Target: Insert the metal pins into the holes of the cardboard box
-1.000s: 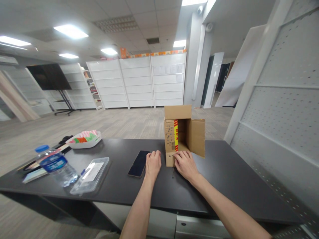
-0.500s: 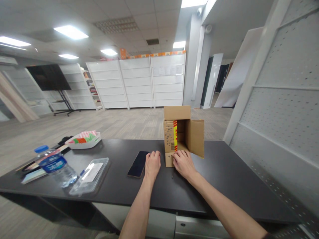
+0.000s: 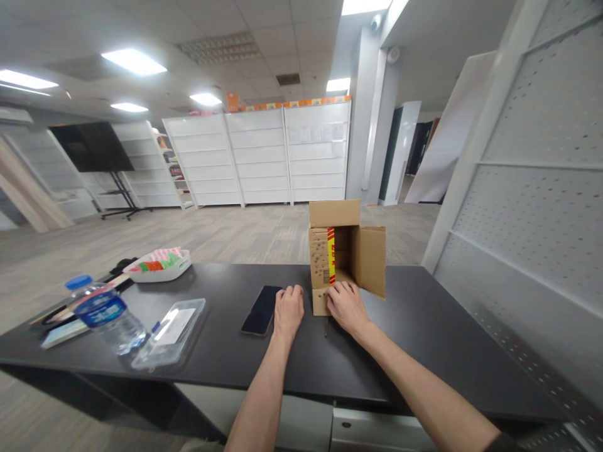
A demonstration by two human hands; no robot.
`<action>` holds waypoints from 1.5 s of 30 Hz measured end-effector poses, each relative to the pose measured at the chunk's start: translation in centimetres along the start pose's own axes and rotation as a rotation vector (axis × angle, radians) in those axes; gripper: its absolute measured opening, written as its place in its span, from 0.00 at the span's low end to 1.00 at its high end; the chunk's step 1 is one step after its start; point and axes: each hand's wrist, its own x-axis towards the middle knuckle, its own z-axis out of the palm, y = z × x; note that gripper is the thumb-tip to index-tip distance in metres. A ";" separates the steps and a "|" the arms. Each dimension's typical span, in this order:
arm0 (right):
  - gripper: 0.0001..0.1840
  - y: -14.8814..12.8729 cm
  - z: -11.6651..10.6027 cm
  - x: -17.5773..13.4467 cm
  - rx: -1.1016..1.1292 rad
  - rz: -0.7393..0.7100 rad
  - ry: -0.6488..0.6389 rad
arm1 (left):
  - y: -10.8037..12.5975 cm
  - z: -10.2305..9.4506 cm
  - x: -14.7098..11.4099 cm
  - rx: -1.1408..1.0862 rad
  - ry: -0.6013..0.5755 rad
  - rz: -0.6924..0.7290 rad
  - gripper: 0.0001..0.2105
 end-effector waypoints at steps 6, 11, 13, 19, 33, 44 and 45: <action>0.04 0.0 0.2 0.7 0.014 0.027 -0.036 | 0.0 0.0 0.0 -0.005 -0.007 -0.002 0.09; 0.05 0.1 0.2 1.2 -0.011 0.022 -0.048 | 0.0 0.2 0.0 -0.004 -0.004 0.002 0.09; 0.05 0.0 0.1 1.4 -0.022 0.019 -0.058 | 0.0 0.2 0.0 -0.004 -0.005 0.001 0.09; 0.06 -0.2 0.1 1.6 -0.051 0.019 -0.060 | -0.2 0.5 0.0 -0.006 -0.008 0.003 0.09; 0.04 -0.9 -0.6 1.2 -0.031 -0.034 -0.040 | 0.0 0.1 0.0 -0.011 -0.007 0.004 0.09; 0.05 -0.4 -0.7 0.2 0.023 -0.080 -0.079 | 0.1 0.0 0.0 -0.009 0.000 0.000 0.10; 0.06 -0.3 -0.5 0.2 0.032 -0.069 -0.081 | 0.1 0.0 0.0 -0.009 -0.001 -0.002 0.10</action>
